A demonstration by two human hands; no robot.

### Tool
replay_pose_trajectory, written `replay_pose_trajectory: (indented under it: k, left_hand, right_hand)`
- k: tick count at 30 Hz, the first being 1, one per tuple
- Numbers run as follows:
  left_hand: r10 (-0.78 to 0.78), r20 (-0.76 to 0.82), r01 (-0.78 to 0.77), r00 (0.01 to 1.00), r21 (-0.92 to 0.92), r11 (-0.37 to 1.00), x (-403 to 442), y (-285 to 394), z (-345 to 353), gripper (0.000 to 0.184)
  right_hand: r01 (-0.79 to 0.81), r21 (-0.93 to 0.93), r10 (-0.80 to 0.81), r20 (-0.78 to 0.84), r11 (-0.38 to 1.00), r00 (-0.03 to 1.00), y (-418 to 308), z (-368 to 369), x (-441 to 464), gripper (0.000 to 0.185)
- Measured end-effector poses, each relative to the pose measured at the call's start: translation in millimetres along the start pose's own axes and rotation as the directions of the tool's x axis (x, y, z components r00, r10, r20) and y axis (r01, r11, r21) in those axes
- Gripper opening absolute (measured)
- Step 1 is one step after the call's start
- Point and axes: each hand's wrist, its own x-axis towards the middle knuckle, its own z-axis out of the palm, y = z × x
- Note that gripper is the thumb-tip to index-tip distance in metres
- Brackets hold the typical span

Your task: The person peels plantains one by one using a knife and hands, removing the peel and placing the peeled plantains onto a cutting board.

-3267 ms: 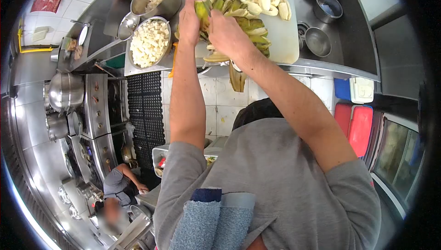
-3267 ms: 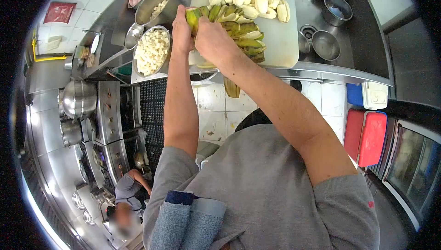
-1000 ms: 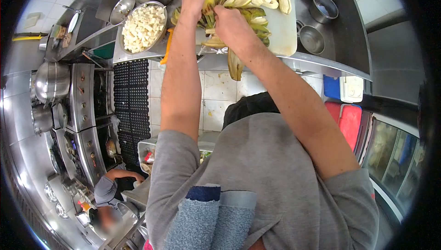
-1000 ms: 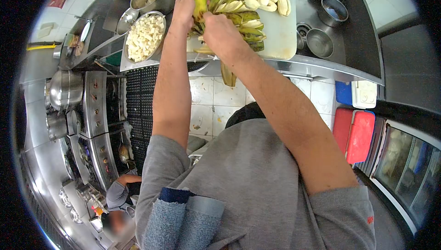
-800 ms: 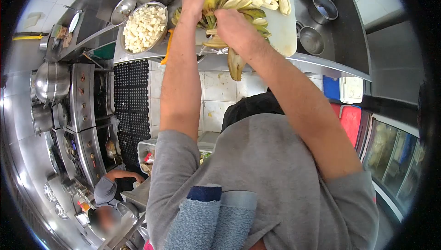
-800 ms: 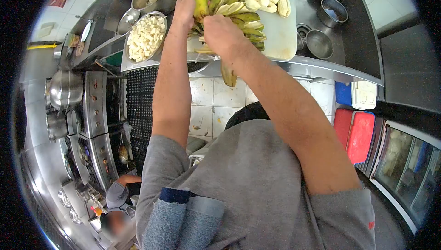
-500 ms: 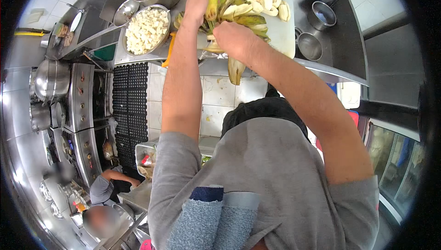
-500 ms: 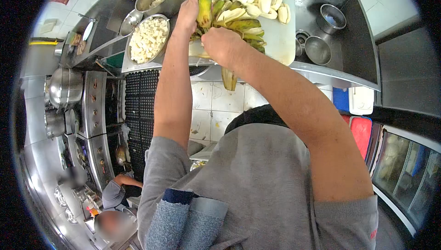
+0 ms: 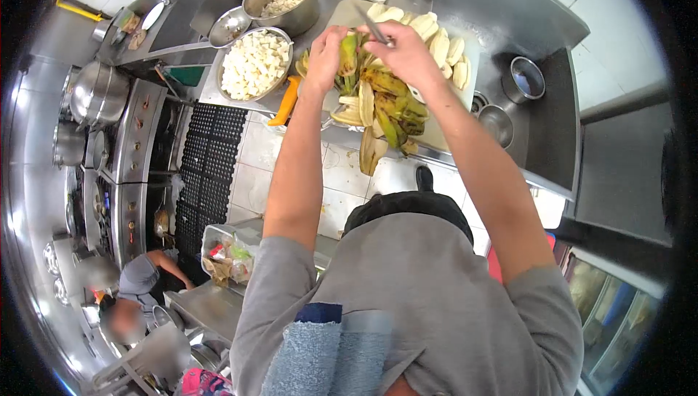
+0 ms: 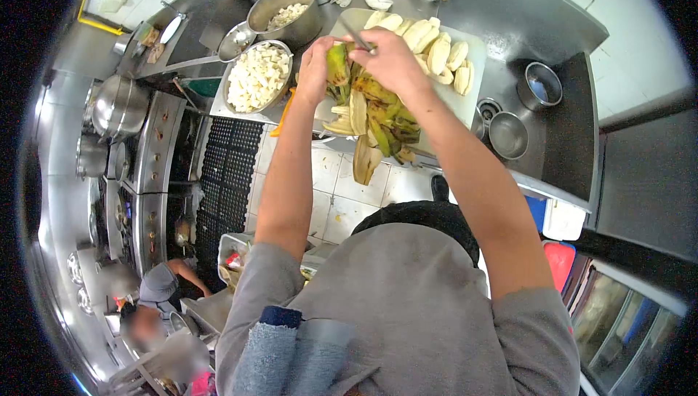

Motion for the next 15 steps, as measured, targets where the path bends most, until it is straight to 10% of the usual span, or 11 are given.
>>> replay_pose_trajectory:
  k: [2,15]
  left_hand:
    - [0.040,-0.067,-0.035,0.997,0.080,0.996,6,-9,-3,0.039]
    - [0.055,-0.253,0.004,0.966,0.229,0.973,-1,-1,11,0.044]
  right_hand:
    - [0.319,-0.146,-0.323,-0.007,0.936,0.946,23,12,19,0.024]
    - [0.408,-0.073,-0.383,0.227,0.910,0.896,31,3,60,0.031]
